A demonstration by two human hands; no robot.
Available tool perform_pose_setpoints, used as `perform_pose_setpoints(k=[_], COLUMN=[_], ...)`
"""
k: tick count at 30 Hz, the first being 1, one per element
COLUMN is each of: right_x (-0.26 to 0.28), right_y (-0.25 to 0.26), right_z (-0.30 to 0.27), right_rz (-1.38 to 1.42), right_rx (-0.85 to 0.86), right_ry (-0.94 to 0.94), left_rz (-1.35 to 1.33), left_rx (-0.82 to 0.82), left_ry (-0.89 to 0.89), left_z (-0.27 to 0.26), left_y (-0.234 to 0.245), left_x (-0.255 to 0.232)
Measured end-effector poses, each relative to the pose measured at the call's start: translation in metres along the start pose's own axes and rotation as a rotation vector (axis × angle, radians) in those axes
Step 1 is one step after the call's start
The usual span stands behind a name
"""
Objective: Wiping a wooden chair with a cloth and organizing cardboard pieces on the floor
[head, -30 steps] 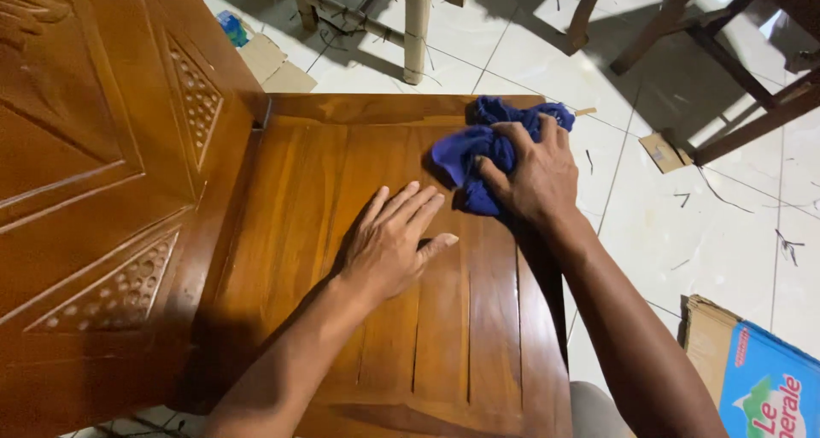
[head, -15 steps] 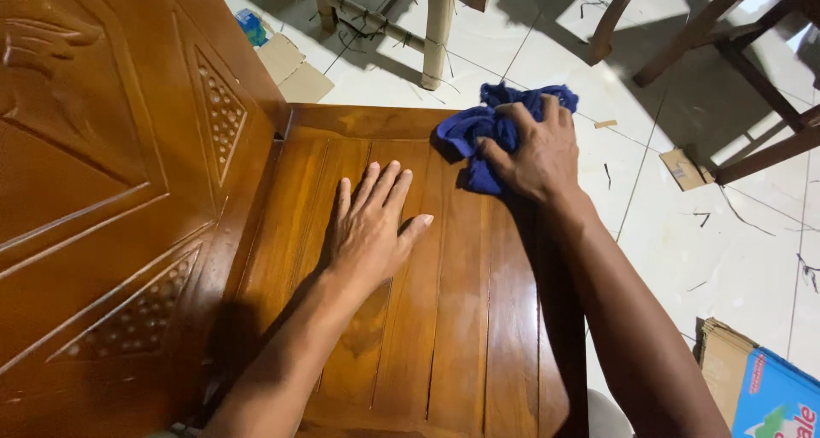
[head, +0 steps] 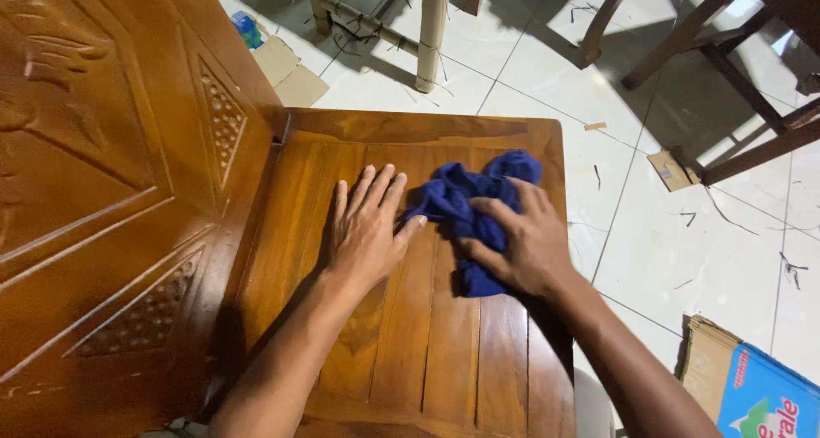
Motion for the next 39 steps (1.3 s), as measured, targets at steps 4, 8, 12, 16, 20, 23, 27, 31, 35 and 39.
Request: perform_pose_setpoints(k=[4,8,12,16,20,23,27,31,35,39], right_x=[-0.048,-0.056,-0.051,-0.029,-0.004,0.015,0.021,0.03,0.027,0.02], right_y=[-0.005,0.0,-0.015,-0.028,-0.042,-0.045,-0.056,-0.052,-0.042,-0.039], right_z=[0.013,0.043,0.078,0.103,0.12,0.126,0.118,0.096,0.086,0.103], right_rz=[-0.046,-0.124,-0.15,-0.104,-0.099,-0.076,-0.042,-0.037,-0.013,-0.057], right_rx=[-0.057,-0.1,-0.154,-0.139,-0.086,-0.069,-0.064,-0.038,-0.012,-0.005], right_ry=[-0.074,-0.157,-0.195,-0.17,-0.142,-0.101,-0.01,0.059,0.095,0.054], left_rz=[0.003,-0.018,-0.019,-0.026,-0.045,0.014,0.045,0.055,0.063,0.103], left_rx=[-0.009,-0.009,0.007,0.026,0.011,-0.007,-0.008,0.005,-0.006,-0.031], left_ry=[0.009,-0.003,0.005,0.022,0.095,0.159,0.228,0.244,0.247,0.246], left_z=[0.002,0.001,0.003,0.004,0.005,0.009,0.008,0.003,0.004,0.002], left_y=[-0.001,-0.001,0.002,0.0,0.0,0.002,0.007,0.016,0.014,0.011], left_x=[0.002,0.003,0.004,0.004,0.005,0.014,0.027,0.03,0.039,0.045])
Point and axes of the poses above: each hand's wrist, its own z-axis towards the middle knuckle, its own y-axis out of the back of the hand, x = y × z, the point moved 1 cm from there along z, towards the middle knuckle, and after that the axes turned 6 degrees about z, right-handed, at the moved point
